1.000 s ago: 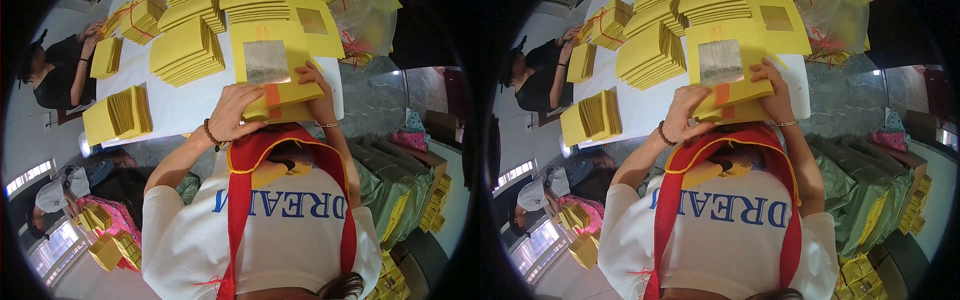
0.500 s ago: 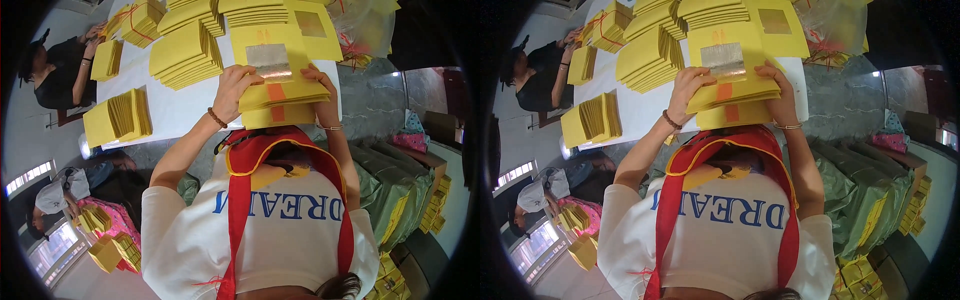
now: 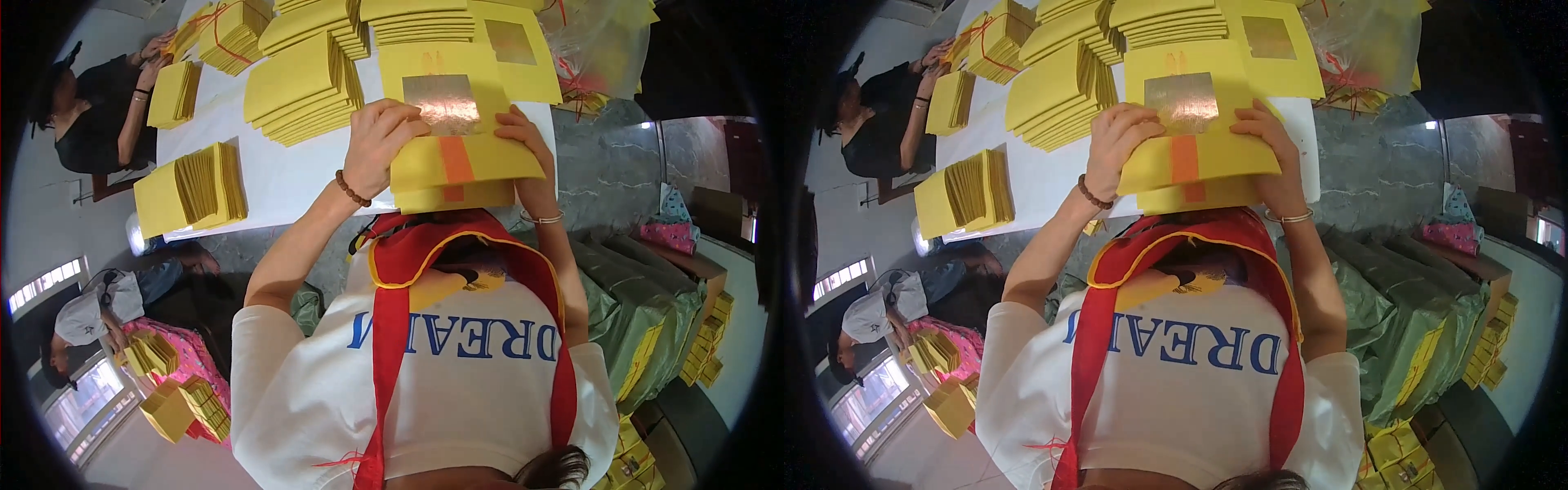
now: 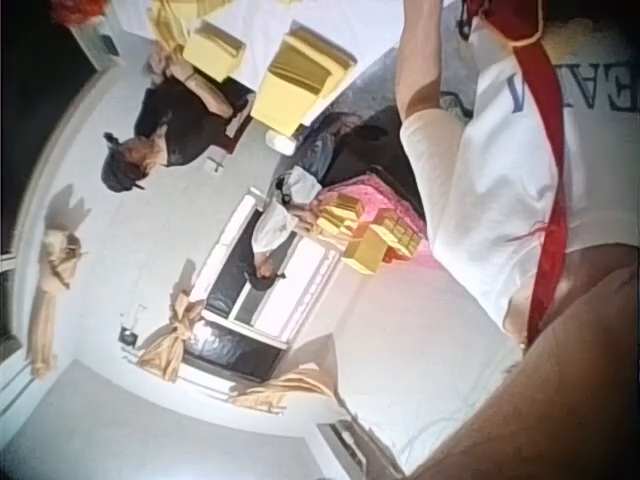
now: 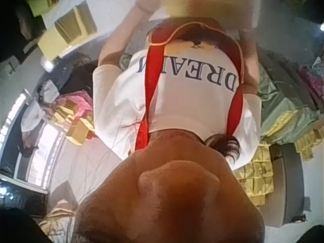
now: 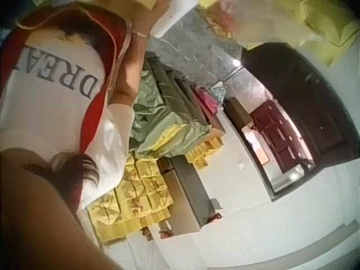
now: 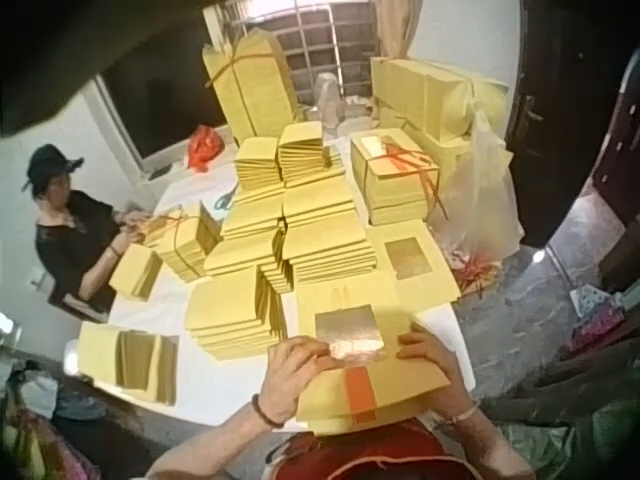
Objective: Folding and stacking sheets of yellow joss paper at a work table.
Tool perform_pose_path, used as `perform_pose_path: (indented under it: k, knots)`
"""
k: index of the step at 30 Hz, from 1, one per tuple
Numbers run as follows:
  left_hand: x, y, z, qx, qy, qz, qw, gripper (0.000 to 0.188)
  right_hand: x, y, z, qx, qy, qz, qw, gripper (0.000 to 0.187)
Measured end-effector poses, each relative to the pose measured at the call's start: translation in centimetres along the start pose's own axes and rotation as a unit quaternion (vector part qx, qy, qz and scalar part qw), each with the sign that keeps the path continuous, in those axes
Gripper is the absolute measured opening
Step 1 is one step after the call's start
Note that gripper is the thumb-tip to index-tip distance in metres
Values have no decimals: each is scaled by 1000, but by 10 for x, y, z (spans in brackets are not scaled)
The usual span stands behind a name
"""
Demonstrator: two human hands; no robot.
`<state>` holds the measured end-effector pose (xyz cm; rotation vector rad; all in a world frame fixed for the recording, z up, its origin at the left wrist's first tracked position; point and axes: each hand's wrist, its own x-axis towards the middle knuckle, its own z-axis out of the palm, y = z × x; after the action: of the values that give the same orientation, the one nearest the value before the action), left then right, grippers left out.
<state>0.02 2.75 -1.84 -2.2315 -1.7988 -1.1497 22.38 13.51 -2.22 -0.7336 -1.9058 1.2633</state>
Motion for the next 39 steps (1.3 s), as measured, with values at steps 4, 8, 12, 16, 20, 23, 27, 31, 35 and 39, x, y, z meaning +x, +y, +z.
perform_pose_path:
  k: [4, 8, 12, 16, 20, 23, 27, 31, 35, 39]
  knots:
    - [8, 14, -21, 57, 29, 64, 996, 26, -2, -27, -11, -93, -1, -98, 991, 21]
    - [-1, 24, -32, -20, -19, 59, 998, 26, -21, -32, -22, -113, -67, -114, 985, 23]
    - [-23, 22, -24, -113, -146, -9, 983, 26, -38, -13, -18, -45, -105, -41, 993, 24]
    - [-25, 16, -19, -161, -166, -38, 972, 23, -38, -6, -14, -56, -92, -46, 993, 23]
    - [-25, 12, -16, -204, -154, -118, 960, 19, -38, 2, -13, -54, -86, 70, 992, 22]
    - [-20, 19, -16, -158, -134, -157, 966, 21, -34, 7, -15, -44, -78, 145, 985, 24]
    - [-7, 17, -13, -184, -165, -295, 923, 26, -17, -4, -8, 48, -58, 165, 983, 31]
    - [-2, 15, -8, -117, -120, -258, 951, 27, -5, -10, 1, 54, -19, 159, 986, 45]
    - [1, 11, -6, -123, -106, -329, 930, 30, -1, -14, 7, 135, 50, 133, 981, 63]
    - [7, 4, -5, -157, -134, -386, 899, 34, 0, -6, 2, 115, 14, 161, 980, 55]
